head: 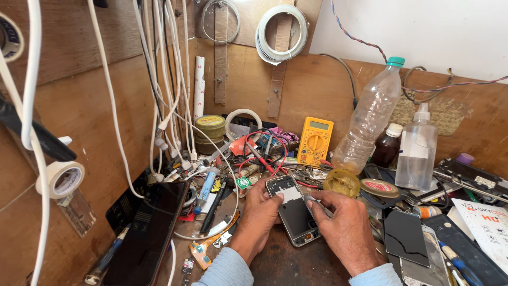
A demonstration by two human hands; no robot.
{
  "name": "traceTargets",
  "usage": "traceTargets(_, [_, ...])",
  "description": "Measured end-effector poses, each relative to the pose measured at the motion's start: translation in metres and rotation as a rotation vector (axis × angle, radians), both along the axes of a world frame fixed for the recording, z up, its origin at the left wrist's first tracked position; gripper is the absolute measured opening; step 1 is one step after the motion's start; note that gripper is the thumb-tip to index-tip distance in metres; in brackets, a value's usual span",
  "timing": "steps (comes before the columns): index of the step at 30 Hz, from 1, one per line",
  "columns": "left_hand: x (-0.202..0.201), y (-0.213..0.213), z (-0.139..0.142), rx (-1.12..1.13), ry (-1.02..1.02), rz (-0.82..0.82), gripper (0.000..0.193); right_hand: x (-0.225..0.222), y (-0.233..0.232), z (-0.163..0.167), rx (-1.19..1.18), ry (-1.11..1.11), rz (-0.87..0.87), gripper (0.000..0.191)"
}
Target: The person uses a small tool to pry and remove a white adhesive strip from the back of a disassembled smartphone. They continue to peel and lift the strip along the phone's edge while holding the device steady.
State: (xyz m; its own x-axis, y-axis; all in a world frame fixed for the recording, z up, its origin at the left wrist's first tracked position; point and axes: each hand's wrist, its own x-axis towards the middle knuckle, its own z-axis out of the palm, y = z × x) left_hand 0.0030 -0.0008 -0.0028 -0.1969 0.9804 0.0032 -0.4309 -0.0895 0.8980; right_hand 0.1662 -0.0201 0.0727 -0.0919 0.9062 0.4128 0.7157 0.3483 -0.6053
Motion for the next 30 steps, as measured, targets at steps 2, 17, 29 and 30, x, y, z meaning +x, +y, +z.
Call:
traceTargets(2, [0.000, -0.002, 0.002, -0.030, 0.011, 0.007, 0.051, -0.001, 0.000, 0.000, 0.011, -0.025, -0.013, 0.024])
traceTargets(17, [0.002, -0.010, 0.013, -0.047, -0.016, 0.018, 0.054, -0.016, -0.015, 0.000, 0.152, -0.290, -0.115, 0.020])
traceTargets(29, [0.004, -0.015, 0.012, 0.042, -0.054, 0.024, 0.050, -0.006, 0.005, -0.014, 0.160, -0.137, -0.049, 0.012])
traceTargets(30, [0.004, -0.016, 0.012, 0.055, -0.056, 0.019, 0.050, -0.002, 0.009, -0.016, 0.162, -0.088, -0.034, 0.012])
